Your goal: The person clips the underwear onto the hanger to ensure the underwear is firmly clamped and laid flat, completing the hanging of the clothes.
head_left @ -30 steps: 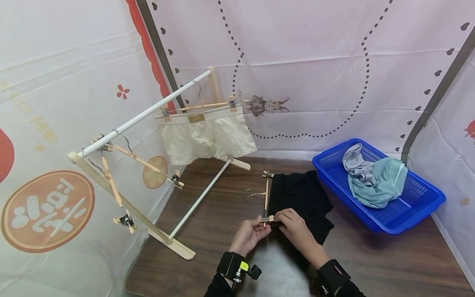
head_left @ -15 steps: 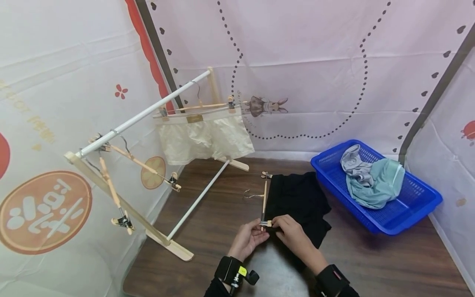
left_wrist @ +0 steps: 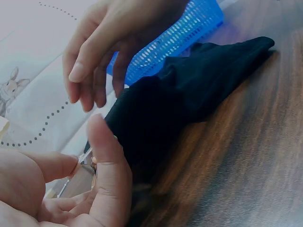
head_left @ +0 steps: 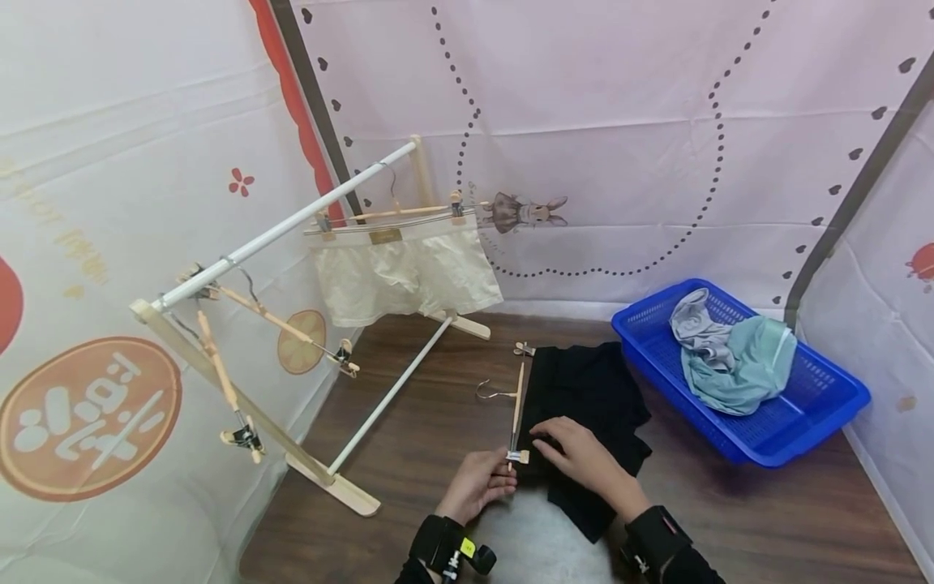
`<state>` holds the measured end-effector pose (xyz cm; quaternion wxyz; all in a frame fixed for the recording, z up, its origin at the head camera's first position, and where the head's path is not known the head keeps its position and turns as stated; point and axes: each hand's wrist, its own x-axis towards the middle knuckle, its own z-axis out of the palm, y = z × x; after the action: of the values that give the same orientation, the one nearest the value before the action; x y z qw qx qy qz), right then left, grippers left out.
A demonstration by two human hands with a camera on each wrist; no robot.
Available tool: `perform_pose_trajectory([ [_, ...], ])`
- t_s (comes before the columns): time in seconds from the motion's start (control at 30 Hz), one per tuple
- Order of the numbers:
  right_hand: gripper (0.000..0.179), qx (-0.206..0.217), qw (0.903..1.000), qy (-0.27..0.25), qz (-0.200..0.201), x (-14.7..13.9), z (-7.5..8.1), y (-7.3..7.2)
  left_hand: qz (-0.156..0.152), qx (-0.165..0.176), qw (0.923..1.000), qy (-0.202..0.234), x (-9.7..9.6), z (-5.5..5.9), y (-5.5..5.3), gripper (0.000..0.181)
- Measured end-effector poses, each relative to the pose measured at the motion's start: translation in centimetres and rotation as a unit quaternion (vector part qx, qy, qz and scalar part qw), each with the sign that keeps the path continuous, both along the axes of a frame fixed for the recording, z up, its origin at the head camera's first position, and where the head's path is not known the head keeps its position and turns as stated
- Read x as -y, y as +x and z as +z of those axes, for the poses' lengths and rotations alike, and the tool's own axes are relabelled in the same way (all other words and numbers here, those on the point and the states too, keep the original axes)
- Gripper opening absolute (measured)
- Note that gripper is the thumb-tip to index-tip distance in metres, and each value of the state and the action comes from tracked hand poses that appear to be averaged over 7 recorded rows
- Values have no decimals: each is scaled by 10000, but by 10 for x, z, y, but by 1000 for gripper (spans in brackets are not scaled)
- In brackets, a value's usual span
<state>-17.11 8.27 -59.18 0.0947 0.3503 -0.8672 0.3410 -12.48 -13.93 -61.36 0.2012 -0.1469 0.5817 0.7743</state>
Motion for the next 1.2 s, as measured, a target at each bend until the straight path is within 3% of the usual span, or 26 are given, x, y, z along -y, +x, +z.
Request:
perform_pose_trajectory([
  [0.27,11,369,9961,-164,-782,5,-1,-26,-196,21,9989,-421,0,-4,1,31],
  [0.5,10,721,9873,43,-1416,17,-8,-56,-146,-388,9930,-1109,-2,-5,4,22],
  [0.73,12,766,9828,323,-1650,19,0,-90,-123,-725,9845,-1592,-7,-7,5,17],
  [0.83,15,839,9804,487,-1713,18,3,-106,-321,-935,9722,-2122,-8,-6,4,19],
  [1.0,25,1104,9734,646,-1900,19,5,-131,-573,-1318,9441,-2968,-9,-1,0,26],
  [1.2,49,1729,9635,1051,-1751,22,6,-151,-332,-1809,8937,-4093,-8,10,-6,22],
])
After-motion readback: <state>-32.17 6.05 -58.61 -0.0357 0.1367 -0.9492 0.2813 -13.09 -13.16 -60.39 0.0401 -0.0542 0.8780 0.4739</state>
